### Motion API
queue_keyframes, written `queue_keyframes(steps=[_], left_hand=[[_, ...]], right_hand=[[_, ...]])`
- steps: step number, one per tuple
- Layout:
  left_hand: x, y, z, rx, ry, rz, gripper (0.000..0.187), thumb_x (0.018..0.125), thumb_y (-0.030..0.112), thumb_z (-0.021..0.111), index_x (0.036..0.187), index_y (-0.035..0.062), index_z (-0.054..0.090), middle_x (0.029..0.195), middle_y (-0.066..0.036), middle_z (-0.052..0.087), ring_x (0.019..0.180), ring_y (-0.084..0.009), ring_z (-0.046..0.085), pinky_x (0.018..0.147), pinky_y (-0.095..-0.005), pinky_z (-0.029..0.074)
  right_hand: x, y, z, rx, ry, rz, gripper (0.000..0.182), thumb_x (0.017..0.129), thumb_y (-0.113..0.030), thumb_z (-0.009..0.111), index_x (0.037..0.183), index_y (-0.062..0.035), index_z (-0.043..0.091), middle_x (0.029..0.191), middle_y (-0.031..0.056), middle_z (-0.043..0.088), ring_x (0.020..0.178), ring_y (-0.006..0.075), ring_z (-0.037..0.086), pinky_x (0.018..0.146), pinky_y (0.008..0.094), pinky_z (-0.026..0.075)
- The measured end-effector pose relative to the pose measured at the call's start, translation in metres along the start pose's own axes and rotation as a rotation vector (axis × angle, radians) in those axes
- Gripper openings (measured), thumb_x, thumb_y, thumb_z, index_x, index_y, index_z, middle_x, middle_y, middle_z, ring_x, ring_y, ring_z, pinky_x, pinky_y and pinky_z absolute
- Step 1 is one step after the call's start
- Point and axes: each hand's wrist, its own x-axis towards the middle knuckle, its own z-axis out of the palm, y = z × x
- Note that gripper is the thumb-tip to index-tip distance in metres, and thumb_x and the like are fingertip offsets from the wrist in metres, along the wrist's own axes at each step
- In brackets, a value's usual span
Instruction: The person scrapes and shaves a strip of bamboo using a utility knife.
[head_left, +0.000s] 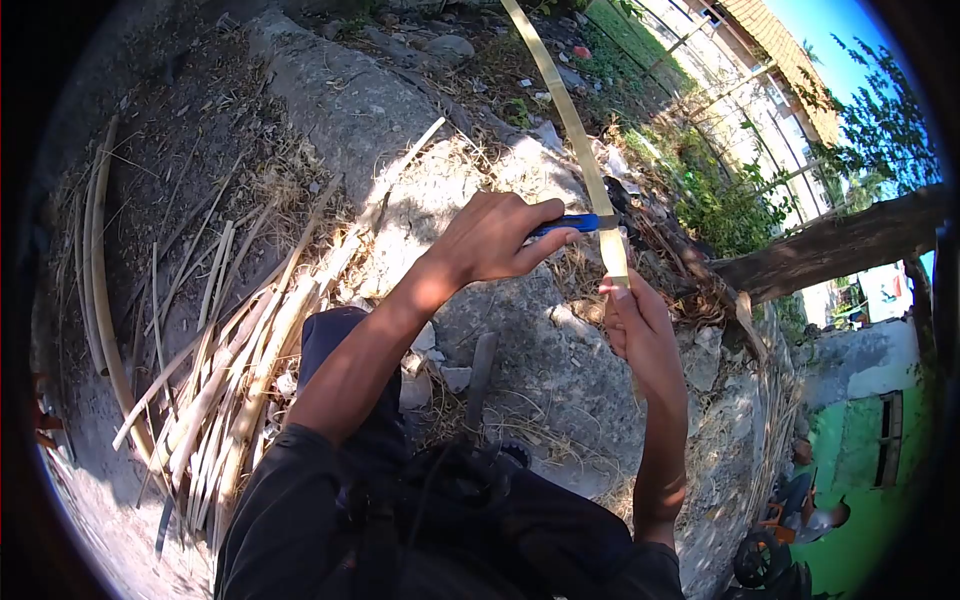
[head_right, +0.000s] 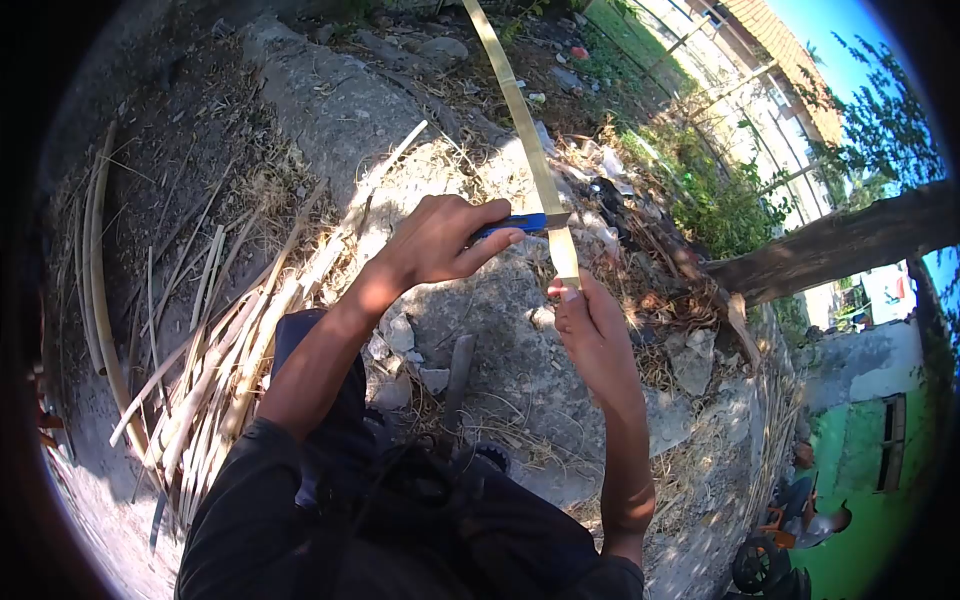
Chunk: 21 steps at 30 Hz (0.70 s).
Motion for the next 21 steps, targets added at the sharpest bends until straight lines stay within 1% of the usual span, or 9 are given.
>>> queue_keyframes(steps=[1, 3, 4, 5, 9, 11, 15, 19, 21], left_hand=[[0.001, 0.002, 0.0, -0.007, 0.005, 0.003, 0.04, 0.109, 0.046, 0.061, 0.101, 0.0088, 0.072, 0.058, -0.014, 0.058, 0.056, -0.0377, 0.063, 0.057, -0.0496, 0.045], [0.01, -0.011, -0.019, 0.016, 0.015, -0.187, 0.041, 0.109, 0.046, 0.061, 0.098, 0.0083, 0.071, 0.057, -0.013, 0.058, 0.053, -0.0346, 0.061, 0.055, -0.0469, 0.044], [0.016, -0.023, -0.023, -0.007, 0.098, -0.19, 0.043, 0.11, 0.048, 0.059, 0.098, 0.008, 0.072, 0.056, -0.012, 0.056, 0.051, -0.0323, 0.059, 0.054, -0.0447, 0.043], [0.014, -0.031, -0.025, -0.02, 0.024, -0.296, 0.045, 0.11, 0.049, 0.057, 0.099, 0.0081, 0.072, 0.056, -0.012, 0.055, 0.051, -0.0323, 0.058, 0.055, -0.0442, 0.042], [-0.004, 0.008, -0.01, -0.046, -0.091, -0.098, 0.047, 0.11, 0.052, 0.057, 0.101, 0.0092, 0.073, 0.057, -0.014, 0.055, 0.053, -0.0358, 0.059, 0.056, -0.0502, 0.041], [-0.002, 0.007, -0.007, -0.042, -0.057, -0.068, 0.045, 0.11, 0.05, 0.057, 0.102, 0.0085, 0.072, 0.058, -0.015, 0.055, 0.054, -0.0378, 0.059, 0.057, -0.0509, 0.042], [0.017, -0.029, -0.028, 0.004, 0.08, -0.255, 0.049, 0.11, 0.051, 0.055, 0.099, 0.007, 0.073, 0.057, -0.011, 0.057, 0.052, -0.0296, 0.059, 0.055, -0.0471, 0.041], [-0.001, 0.005, -0.012, -0.106, -0.09, -0.236, 0.051, 0.11, 0.054, 0.056, 0.1, 0.0073, 0.074, 0.057, -0.013, 0.054, 0.052, -0.0324, 0.057, 0.058, -0.0483, 0.04], [-0.002, 0.001, -0.008, -0.118, -0.052, -0.17, 0.049, 0.11, 0.053, 0.056, 0.102, 0.0075, 0.074, 0.057, -0.013, 0.055, 0.053, -0.0323, 0.057, 0.058, -0.0477, 0.04]], right_hand=[[-0.003, 0.001, 0.002, 0.0, -0.004, 0.005, 0.022, 0.119, -0.02, 0.044, 0.12, -0.0038, 0.059, 0.076, -0.0082, 0.039, 0.063, 0.0008, 0.031, 0.054, 0.0219, 0.026], [-0.013, 0.002, 0.002, -0.05, 0.027, -0.013, 0.022, 0.119, -0.02, 0.045, 0.121, -0.0031, 0.06, 0.077, -0.0078, 0.04, 0.064, 0.0008, 0.032, 0.055, 0.022, 0.027], [-0.014, 0.001, 0.0, -0.055, 0.029, -0.017, 0.022, 0.119, -0.02, 0.045, 0.121, -0.0031, 0.06, 0.077, -0.0078, 0.04, 0.064, 0.0008, 0.032, 0.055, 0.022, 0.027], [-0.015, 0.002, -0.001, -0.064, -0.018, -0.016, 0.022, 0.119, -0.02, 0.045, 0.121, -0.0031, 0.06, 0.077, -0.0076, 0.04, 0.064, 0.0009, 0.032, 0.055, 0.022, 0.028], [0.0, 0.002, 0.003, -0.066, 0.007, -0.046, 0.022, 0.119, -0.019, 0.045, 0.119, -0.0037, 0.061, 0.078, -0.0071, 0.042, 0.064, 0.0015, 0.034, 0.056, 0.0226, 0.029], [-0.005, -0.001, 0.003, -0.046, 0.007, -0.038, 0.023, 0.119, -0.019, 0.045, 0.119, -0.0038, 0.062, 0.078, -0.0069, 0.042, 0.064, 0.0019, 0.035, 0.057, 0.023, 0.029], [-0.022, 0.006, 0.001, -0.147, -0.029, -0.075, 0.023, 0.119, -0.02, 0.046, 0.118, -0.0039, 0.063, 0.077, -0.0067, 0.043, 0.064, 0.0027, 0.036, 0.058, 0.0241, 0.031], [-0.006, 0.006, 0.0, -0.098, -0.004, -0.062, 0.022, 0.119, -0.02, 0.046, 0.118, -0.0039, 0.062, 0.077, -0.0067, 0.043, 0.065, 0.0027, 0.036, 0.058, 0.0242, 0.03], [-0.006, 0.003, 0.003, -0.098, 0.023, -0.061, 0.021, 0.119, -0.019, 0.046, 0.118, -0.0044, 0.061, 0.077, -0.0068, 0.043, 0.065, 0.0023, 0.036, 0.057, 0.0235, 0.03]])
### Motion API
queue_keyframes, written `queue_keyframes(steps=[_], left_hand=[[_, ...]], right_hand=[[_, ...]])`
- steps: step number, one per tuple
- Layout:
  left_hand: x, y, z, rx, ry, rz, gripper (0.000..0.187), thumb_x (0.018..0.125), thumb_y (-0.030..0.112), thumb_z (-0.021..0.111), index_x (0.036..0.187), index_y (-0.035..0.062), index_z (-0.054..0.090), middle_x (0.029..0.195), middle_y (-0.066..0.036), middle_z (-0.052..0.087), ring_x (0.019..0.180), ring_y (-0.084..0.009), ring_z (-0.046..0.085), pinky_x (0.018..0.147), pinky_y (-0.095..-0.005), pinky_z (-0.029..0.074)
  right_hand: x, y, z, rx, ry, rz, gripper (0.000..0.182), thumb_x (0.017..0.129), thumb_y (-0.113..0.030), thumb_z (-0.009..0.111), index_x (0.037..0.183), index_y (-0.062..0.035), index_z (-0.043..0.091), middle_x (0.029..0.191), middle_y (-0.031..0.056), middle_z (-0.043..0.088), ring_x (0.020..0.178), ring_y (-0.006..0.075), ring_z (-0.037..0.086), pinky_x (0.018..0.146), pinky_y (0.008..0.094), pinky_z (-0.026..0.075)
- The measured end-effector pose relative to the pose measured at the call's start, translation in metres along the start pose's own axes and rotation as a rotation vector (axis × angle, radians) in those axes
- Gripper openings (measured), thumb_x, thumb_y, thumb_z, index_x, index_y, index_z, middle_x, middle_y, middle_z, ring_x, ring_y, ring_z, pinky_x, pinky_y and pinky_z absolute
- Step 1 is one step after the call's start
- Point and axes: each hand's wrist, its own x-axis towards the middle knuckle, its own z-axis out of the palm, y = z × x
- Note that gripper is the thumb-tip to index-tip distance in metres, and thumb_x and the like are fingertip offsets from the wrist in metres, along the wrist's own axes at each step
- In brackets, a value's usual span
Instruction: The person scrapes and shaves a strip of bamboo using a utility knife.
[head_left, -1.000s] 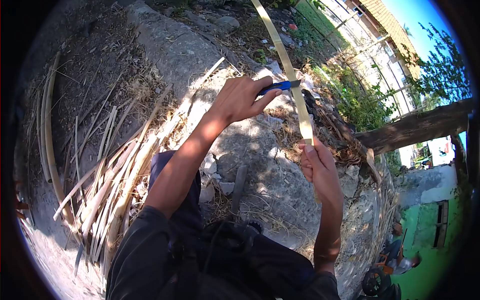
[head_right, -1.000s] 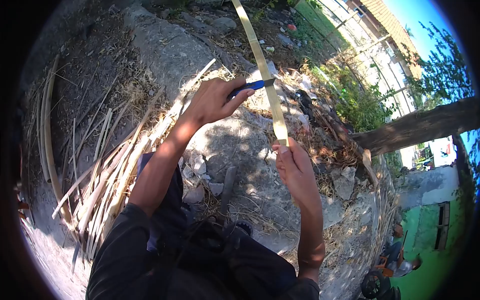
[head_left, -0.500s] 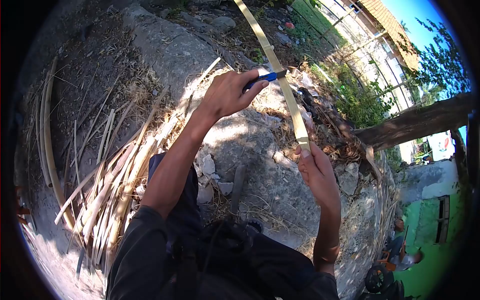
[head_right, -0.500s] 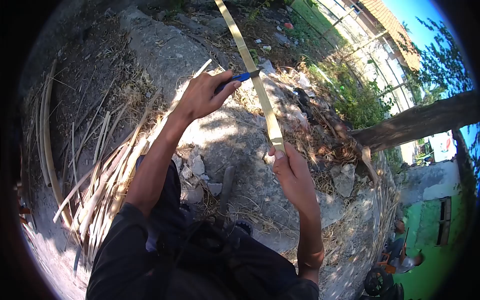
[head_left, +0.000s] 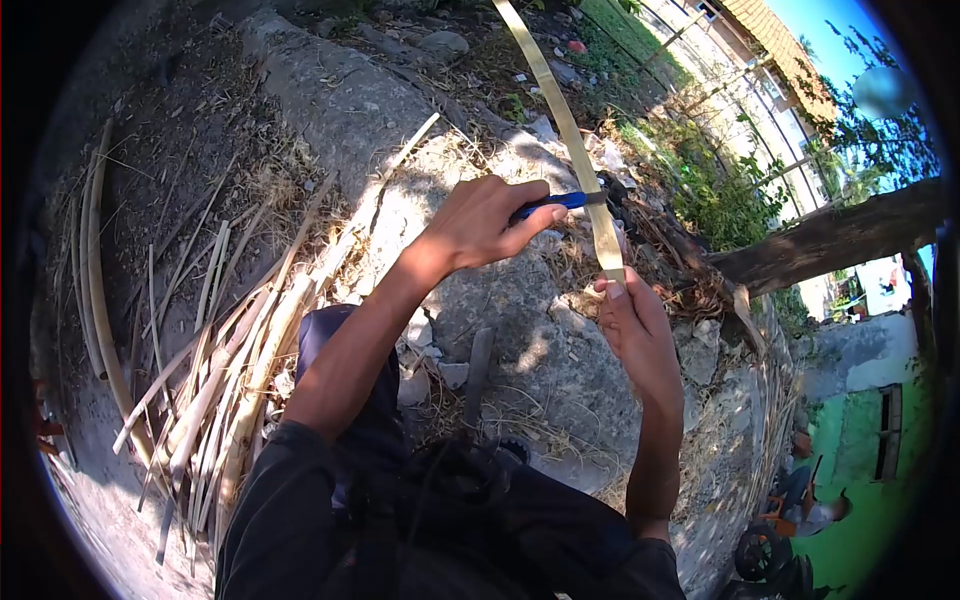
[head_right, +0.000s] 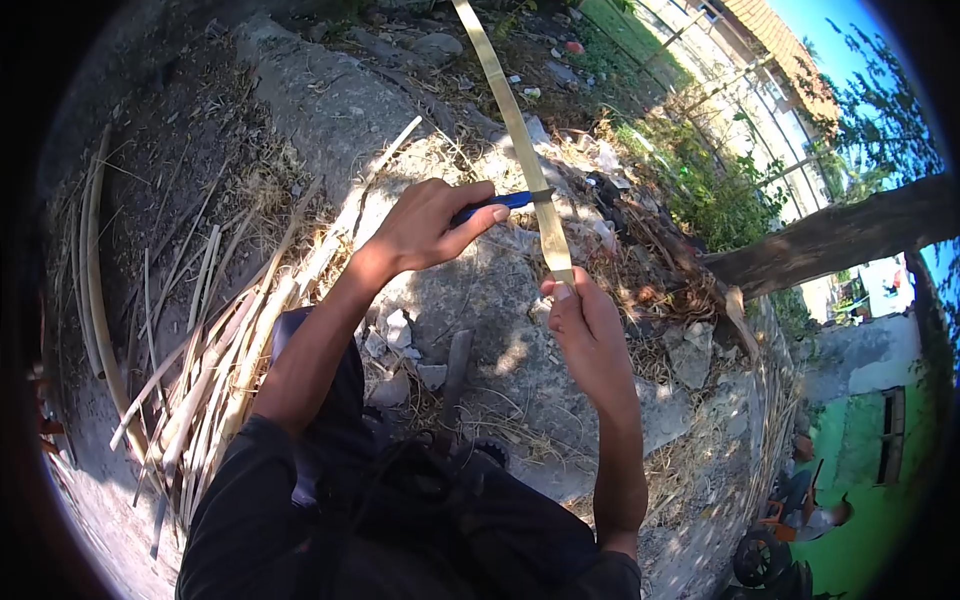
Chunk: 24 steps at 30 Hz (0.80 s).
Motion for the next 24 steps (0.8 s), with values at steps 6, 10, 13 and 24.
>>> queue_keyframes(steps=[6, 10, 13, 24], left_hand=[[0.012, -0.02, -0.021, 0.034, 0.012, -0.143, 0.052, 0.111, 0.054, 0.054, 0.102, 0.0064, 0.074, 0.059, -0.012, 0.057, 0.053, -0.0282, 0.055, 0.056, -0.0457, 0.039], [0.005, -0.006, -0.003, 0.003, 0.026, -0.028, 0.05, 0.11, 0.053, 0.057, 0.105, 0.0072, 0.075, 0.06, -0.014, 0.059, 0.053, -0.0318, 0.059, 0.058, -0.0485, 0.042], [0.022, -0.033, -0.023, 0.118, 0.143, -0.079, 0.048, 0.111, 0.051, 0.056, 0.098, 0.007, 0.071, 0.061, -0.014, 0.058, 0.056, -0.0328, 0.06, 0.059, -0.0476, 0.045], [0.026, -0.032, -0.027, 0.002, 0.065, -0.208, 0.048, 0.112, 0.048, 0.057, 0.108, 0.0044, 0.077, 0.063, -0.011, 0.058, 0.056, -0.0239, 0.054, 0.058, -0.0431, 0.041]], right_hand=[[-0.011, -0.001, 0.003, 0.083, -0.062, 0.071, 0.021, 0.119, -0.02, 0.046, 0.117, -0.0049, 0.059, 0.078, -0.0073, 0.041, 0.065, 0.0015, 0.033, 0.056, 0.0223, 0.027], [-0.007, -0.001, 0.005, 0.062, -0.017, 0.042, 0.021, 0.119, -0.02, 0.046, 0.117, -0.0051, 0.06, 0.078, -0.0074, 0.042, 0.066, 0.0012, 0.033, 0.056, 0.0223, 0.026], [-0.018, 0.001, 0.004, 0.084, -0.027, 0.036, 0.02, 0.119, -0.02, 0.046, 0.117, -0.0052, 0.06, 0.077, -0.0073, 0.043, 0.065, 0.001, 0.034, 0.056, 0.0224, 0.027], [-0.031, 0.012, -0.003, -0.004, -0.045, 0.016, 0.021, 0.118, -0.019, 0.045, 0.116, -0.0043, 0.061, 0.077, -0.0067, 0.044, 0.068, 0.0024, 0.035, 0.06, 0.0231, 0.031]])
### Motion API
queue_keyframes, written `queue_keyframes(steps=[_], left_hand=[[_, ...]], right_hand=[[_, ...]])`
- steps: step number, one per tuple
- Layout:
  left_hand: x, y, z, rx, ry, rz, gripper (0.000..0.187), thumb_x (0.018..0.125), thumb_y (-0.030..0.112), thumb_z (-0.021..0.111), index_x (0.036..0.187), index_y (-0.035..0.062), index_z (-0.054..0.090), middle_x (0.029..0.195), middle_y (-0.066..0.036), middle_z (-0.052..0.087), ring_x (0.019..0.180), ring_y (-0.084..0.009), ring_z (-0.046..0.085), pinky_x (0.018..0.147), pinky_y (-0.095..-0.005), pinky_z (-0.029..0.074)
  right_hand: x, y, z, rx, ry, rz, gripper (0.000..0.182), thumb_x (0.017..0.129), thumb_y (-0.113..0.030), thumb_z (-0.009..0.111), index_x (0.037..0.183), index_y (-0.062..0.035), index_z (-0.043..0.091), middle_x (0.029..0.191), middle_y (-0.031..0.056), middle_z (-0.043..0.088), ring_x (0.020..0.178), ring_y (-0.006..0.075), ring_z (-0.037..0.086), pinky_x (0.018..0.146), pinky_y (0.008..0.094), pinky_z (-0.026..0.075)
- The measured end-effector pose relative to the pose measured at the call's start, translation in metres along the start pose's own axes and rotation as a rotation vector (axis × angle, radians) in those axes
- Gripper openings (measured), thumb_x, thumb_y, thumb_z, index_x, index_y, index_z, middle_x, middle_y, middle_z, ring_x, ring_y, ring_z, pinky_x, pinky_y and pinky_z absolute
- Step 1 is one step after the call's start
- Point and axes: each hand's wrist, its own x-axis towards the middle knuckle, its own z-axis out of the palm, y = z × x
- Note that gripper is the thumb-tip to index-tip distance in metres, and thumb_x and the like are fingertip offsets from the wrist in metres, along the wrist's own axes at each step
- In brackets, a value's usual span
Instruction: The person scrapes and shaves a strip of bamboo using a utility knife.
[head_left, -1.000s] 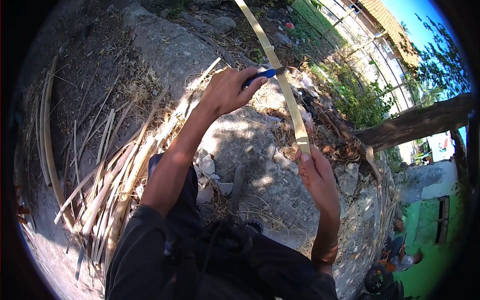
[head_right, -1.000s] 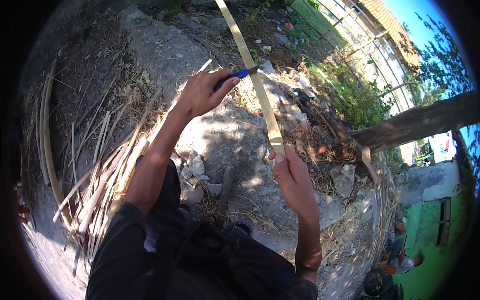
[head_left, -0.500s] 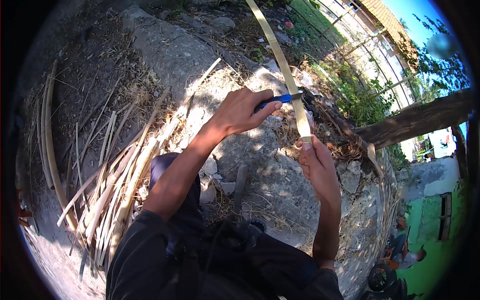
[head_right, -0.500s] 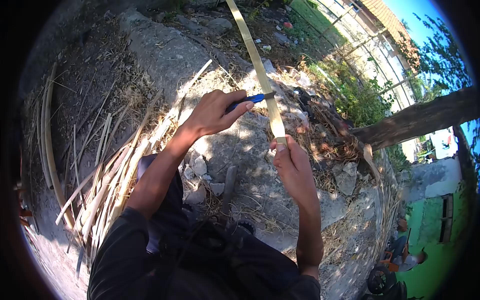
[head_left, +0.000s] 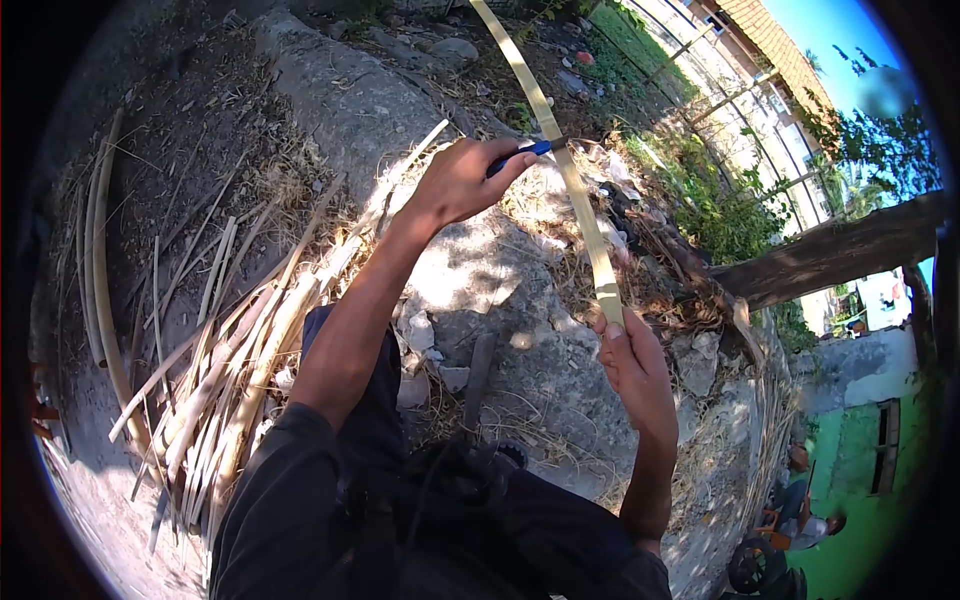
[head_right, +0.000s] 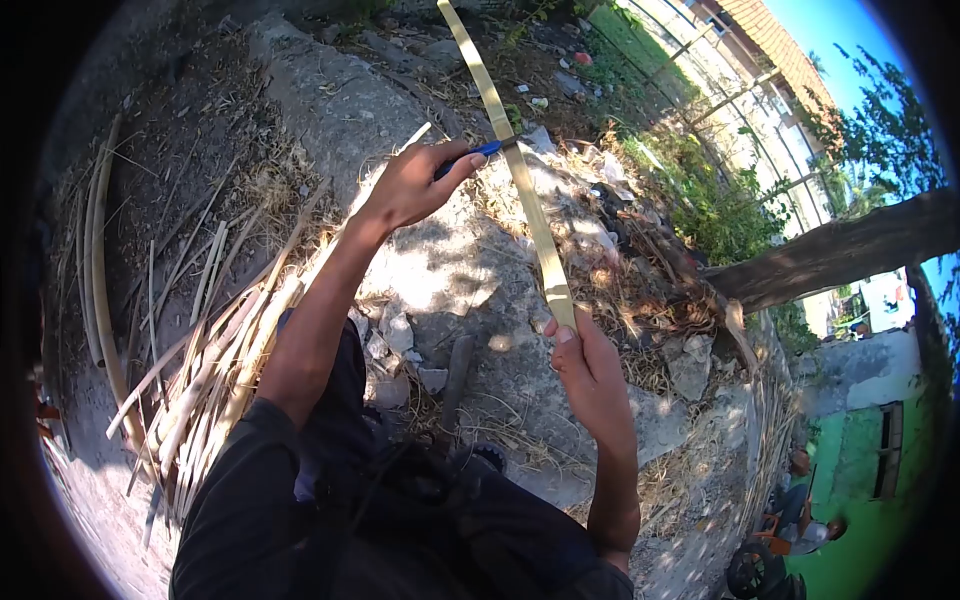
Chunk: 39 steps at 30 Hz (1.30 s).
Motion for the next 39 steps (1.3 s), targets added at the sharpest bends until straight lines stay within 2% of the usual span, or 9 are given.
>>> queue_keyframes(steps=[5, 8, 10, 12, 13, 18, 30, 33, 39], left_hand=[[-0.018, 0.006, 0.024, -0.071, -0.046, 0.145, 0.045, 0.112, 0.044, 0.059, 0.105, 0.0025, 0.074, 0.064, -0.013, 0.054, 0.058, -0.0238, 0.051, 0.059, -0.0435, 0.04], [0.007, -0.027, 0.017, 0.078, 0.196, 0.171, 0.047, 0.112, 0.047, 0.058, 0.108, 0.0033, 0.075, 0.066, -0.014, 0.057, 0.059, -0.0278, 0.051, 0.06, -0.0444, 0.041], [0.002, -0.018, 0.01, 0.143, 0.417, 0.451, 0.049, 0.112, 0.049, 0.055, 0.107, 0.004, 0.074, 0.064, -0.013, 0.056, 0.057, -0.0285, 0.051, 0.06, -0.046, 0.04], [-0.017, 0.005, 0.01, -0.08, -0.053, 0.062, 0.051, 0.112, 0.051, 0.054, 0.105, 0.0041, 0.073, 0.062, -0.013, 0.054, 0.056, -0.0285, 0.052, 0.06, -0.0477, 0.04], [-0.026, 0.016, 0.015, -0.055, -0.072, 0.082, 0.051, 0.112, 0.051, 0.055, 0.105, 0.0042, 0.073, 0.06, -0.012, 0.053, 0.055, -0.0278, 0.053, 0.059, -0.0485, 0.039], [0.001, -0.007, -0.008, 0.068, 0.038, -0.004, 0.052, 0.112, 0.051, 0.054, 0.106, 0.004, 0.076, 0.066, -0.013, 0.061, 0.059, -0.0283, 0.059, 0.063, -0.044, 0.047], [-0.006, -0.009, -0.006, 0.062, -0.006, 0.009, 0.054, 0.112, 0.056, 0.053, 0.102, 0.0063, 0.073, 0.061, -0.012, 0.053, 0.056, -0.0249, 0.052, 0.059, -0.0461, 0.038], [-0.022, 0.012, 0.019, -0.064, -0.026, 0.177, 0.056, 0.111, 0.055, 0.054, 0.101, 0.0042, 0.075, 0.06, -0.014, 0.054, 0.054, -0.0263, 0.05, 0.06, -0.0465, 0.038], [0.0, -0.016, -0.008, 0.025, 0.0, 0.021, 0.06, 0.111, 0.058, 0.052, 0.106, 0.0037, 0.078, 0.059, -0.01, 0.055, 0.054, -0.0214, 0.049, 0.057, -0.045, 0.036]], right_hand=[[0.007, -0.003, -0.006, -0.008, 0.006, -0.007, 0.019, 0.117, -0.015, 0.046, 0.116, -0.0025, 0.06, 0.078, -0.0061, 0.044, 0.07, 0.0029, 0.036, 0.062, 0.0227, 0.032], [-0.01, -0.007, -0.003, -0.022, 0.015, 0.018, 0.019, 0.117, -0.014, 0.046, 0.116, -0.0021, 0.061, 0.078, -0.0059, 0.045, 0.07, 0.0032, 0.037, 0.062, 0.0228, 0.032], [-0.011, -0.008, -0.003, -0.046, 0.024, 0.011, 0.019, 0.117, -0.014, 0.046, 0.115, -0.0019, 0.061, 0.078, -0.0057, 0.045, 0.07, 0.0033, 0.038, 0.062, 0.023, 0.032], [-0.004, -0.008, -0.006, 0.038, -0.011, -0.024, 0.021, 0.117, -0.015, 0.047, 0.114, -0.0012, 0.061, 0.079, -0.0048, 0.046, 0.07, 0.004, 0.04, 0.062, 0.0242, 0.034], [-0.001, -0.01, -0.007, 0.044, -0.006, -0.023, 0.021, 0.117, -0.015, 0.047, 0.114, -0.0012, 0.061, 0.079, -0.0048, 0.046, 0.07, 0.004, 0.04, 0.062, 0.0242, 0.034], [-0.011, 0.001, -0.005, -0.114, 0.015, -0.057, 0.021, 0.117, -0.019, 0.049, 0.115, -0.0018, 0.062, 0.078, -0.003, 0.048, 0.07, 0.0053, 0.042, 0.063, 0.0261, 0.036], [-0.013, -0.005, -0.012, -0.213, 0.018, -0.019, 0.02, 0.117, -0.017, 0.047, 0.116, -0.0032, 0.062, 0.075, -0.0027, 0.046, 0.068, 0.006, 0.04, 0.061, 0.027, 0.035], [0.008, -0.003, -0.01, -0.117, 0.057, -0.044, 0.02, 0.116, -0.016, 0.048, 0.115, -0.0033, 0.062, 0.076, -0.0021, 0.047, 0.068, 0.0061, 0.04, 0.062, 0.0267, 0.035], [-0.012, 0.003, -0.012, -0.235, 0.042, -0.005, 0.018, 0.115, -0.014, 0.047, 0.114, -0.0025, 0.062, 0.077, -0.0023, 0.047, 0.069, 0.0061, 0.041, 0.062, 0.0263, 0.036]])
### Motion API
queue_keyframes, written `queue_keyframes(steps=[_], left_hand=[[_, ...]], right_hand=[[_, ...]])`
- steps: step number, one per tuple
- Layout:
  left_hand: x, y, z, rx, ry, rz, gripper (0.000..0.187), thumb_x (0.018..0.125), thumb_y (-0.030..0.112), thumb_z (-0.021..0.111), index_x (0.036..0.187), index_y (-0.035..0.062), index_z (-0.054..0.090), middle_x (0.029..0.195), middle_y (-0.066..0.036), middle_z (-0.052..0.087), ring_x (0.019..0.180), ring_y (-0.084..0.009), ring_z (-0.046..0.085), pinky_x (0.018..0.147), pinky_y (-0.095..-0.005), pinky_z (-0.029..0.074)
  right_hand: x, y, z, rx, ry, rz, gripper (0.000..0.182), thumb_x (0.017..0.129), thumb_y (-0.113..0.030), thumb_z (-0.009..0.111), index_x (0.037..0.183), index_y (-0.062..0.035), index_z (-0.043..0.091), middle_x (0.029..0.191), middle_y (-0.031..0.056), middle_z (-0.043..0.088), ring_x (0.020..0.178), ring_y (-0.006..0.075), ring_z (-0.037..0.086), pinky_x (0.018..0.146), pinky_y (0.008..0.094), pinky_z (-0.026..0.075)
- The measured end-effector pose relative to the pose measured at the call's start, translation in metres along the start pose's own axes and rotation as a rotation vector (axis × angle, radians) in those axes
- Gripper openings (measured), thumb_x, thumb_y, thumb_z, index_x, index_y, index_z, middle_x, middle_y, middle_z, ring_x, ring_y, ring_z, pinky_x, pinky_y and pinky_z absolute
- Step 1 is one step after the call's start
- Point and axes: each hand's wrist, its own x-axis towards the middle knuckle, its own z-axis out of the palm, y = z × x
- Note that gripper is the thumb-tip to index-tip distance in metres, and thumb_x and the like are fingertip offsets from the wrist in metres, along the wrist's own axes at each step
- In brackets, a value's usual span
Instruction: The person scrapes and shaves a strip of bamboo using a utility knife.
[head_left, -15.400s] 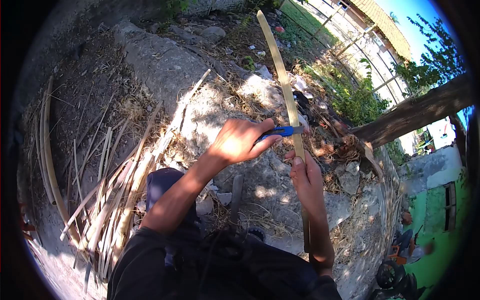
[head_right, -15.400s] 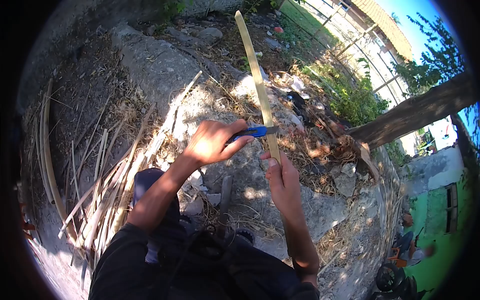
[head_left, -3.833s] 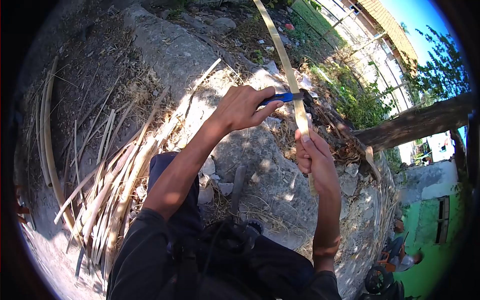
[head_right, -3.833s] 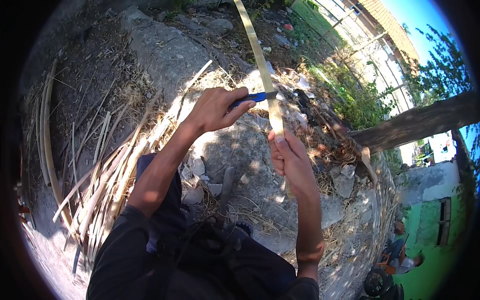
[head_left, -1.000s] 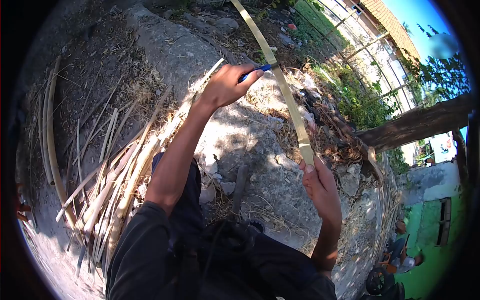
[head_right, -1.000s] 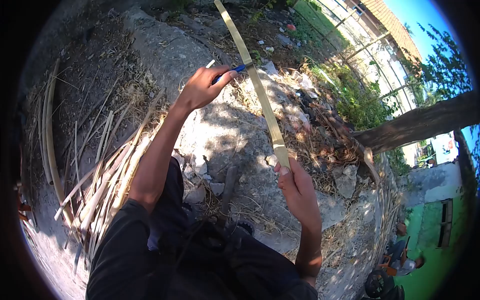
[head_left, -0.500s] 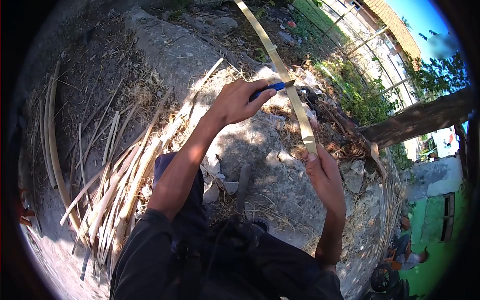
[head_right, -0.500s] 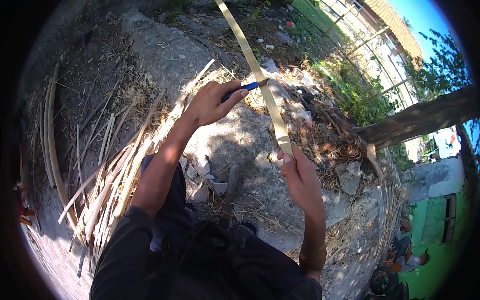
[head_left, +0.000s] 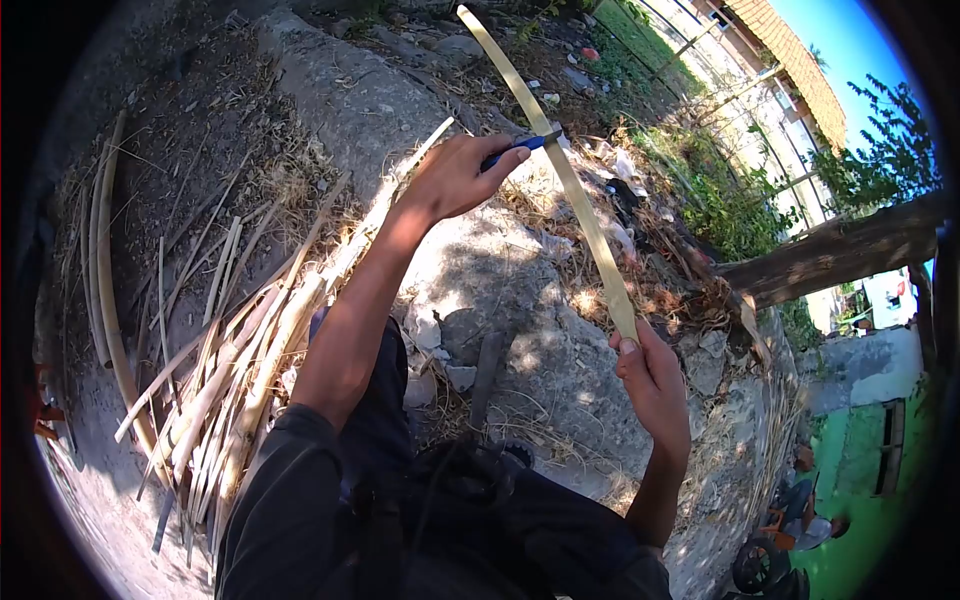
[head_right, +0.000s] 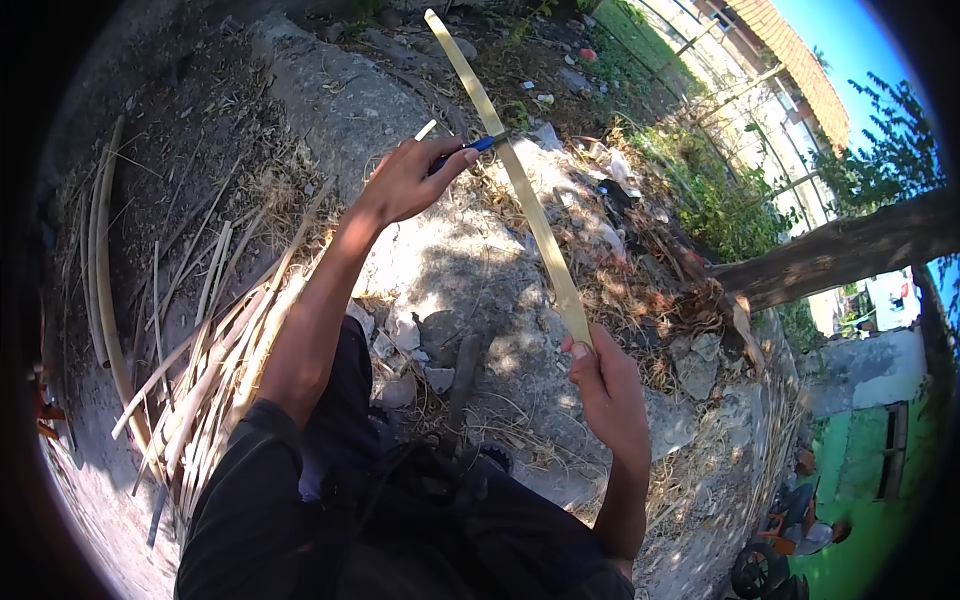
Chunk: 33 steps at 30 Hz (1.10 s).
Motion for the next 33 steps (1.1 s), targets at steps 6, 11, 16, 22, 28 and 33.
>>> queue_keyframes(steps=[6, 11, 16, 22, 28, 33], left_hand=[[-0.015, 0.031, 0.019, -0.102, -0.023, 0.051, 0.049, 0.111, 0.048, 0.058, 0.104, 0.0031, 0.075, 0.059, -0.01, 0.054, 0.053, -0.0206, 0.046, 0.057, -0.0455, 0.037], [-0.007, 0.008, 0.008, -0.003, 0.055, 0.053, 0.049, 0.111, 0.049, 0.058, 0.103, 0.0033, 0.075, 0.059, -0.011, 0.055, 0.052, -0.022, 0.05, 0.057, -0.0451, 0.038], [-0.02, 0.034, 0.021, -0.021, 0.052, 0.142, 0.047, 0.11, 0.05, 0.058, 0.103, 0.0058, 0.073, 0.058, -0.014, 0.053, 0.053, -0.0305, 0.054, 0.059, -0.0473, 0.041], [-0.01, 0.016, 0.007, 0.075, 0.042, 0.056, 0.051, 0.111, 0.053, 0.053, 0.104, 0.0071, 0.075, 0.059, -0.012, 0.055, 0.053, -0.027, 0.056, 0.059, -0.0469, 0.042], [-0.004, 0.012, -0.004, 0.074, 0.054, 0.003, 0.054, 0.112, 0.056, 0.052, 0.107, 0.0072, 0.074, 0.062, -0.012, 0.058, 0.056, -0.0261, 0.056, 0.059, -0.045, 0.043], [-0.028, 0.028, 0.018, 0.085, -0.01, 0.107, 0.049, 0.111, 0.053, 0.054, 0.109, 0.0093, 0.075, 0.061, -0.014, 0.059, 0.056, -0.0339, 0.059, 0.061, -0.0494, 0.046]], right_hand=[[0.016, -0.009, 0.003, 0.157, 0.032, 0.0, 0.018, 0.115, -0.015, 0.048, 0.116, -0.0043, 0.062, 0.078, -0.0044, 0.047, 0.068, 0.004, 0.039, 0.061, 0.0235, 0.034], [0.005, -0.01, 0.001, 0.223, -0.041, 0.088, 0.018, 0.117, -0.017, 0.047, 0.116, -0.0059, 0.061, 0.078, -0.0065, 0.044, 0.067, 0.002, 0.036, 0.06, 0.0217, 0.031], [0.014, -0.019, 0.005, 0.292, -0.03, 0.052, 0.019, 0.118, -0.019, 0.047, 0.115, -0.0053, 0.06, 0.078, -0.0072, 0.042, 0.067, 0.0016, 0.034, 0.058, 0.0214, 0.029], [-0.003, -0.012, 0.004, 0.257, -0.064, 0.051, 0.019, 0.118, -0.018, 0.046, 0.116, -0.0046, 0.06, 0.077, -0.0072, 0.041, 0.066, 0.0016, 0.034, 0.058, 0.022, 0.029], [-0.01, -0.016, 0.009, 0.296, -0.026, 0.071, 0.019, 0.118, -0.016, 0.046, 0.115, -0.0044, 0.06, 0.077, -0.0072, 0.042, 0.065, 0.0012, 0.033, 0.057, 0.0224, 0.029], [0.0, -0.007, 0.01, 0.325, -0.07, 0.08, 0.018, 0.118, -0.017, 0.046, 0.116, -0.0062, 0.06, 0.077, -0.0073, 0.041, 0.064, 0.0008, 0.033, 0.056, 0.0222, 0.028]])
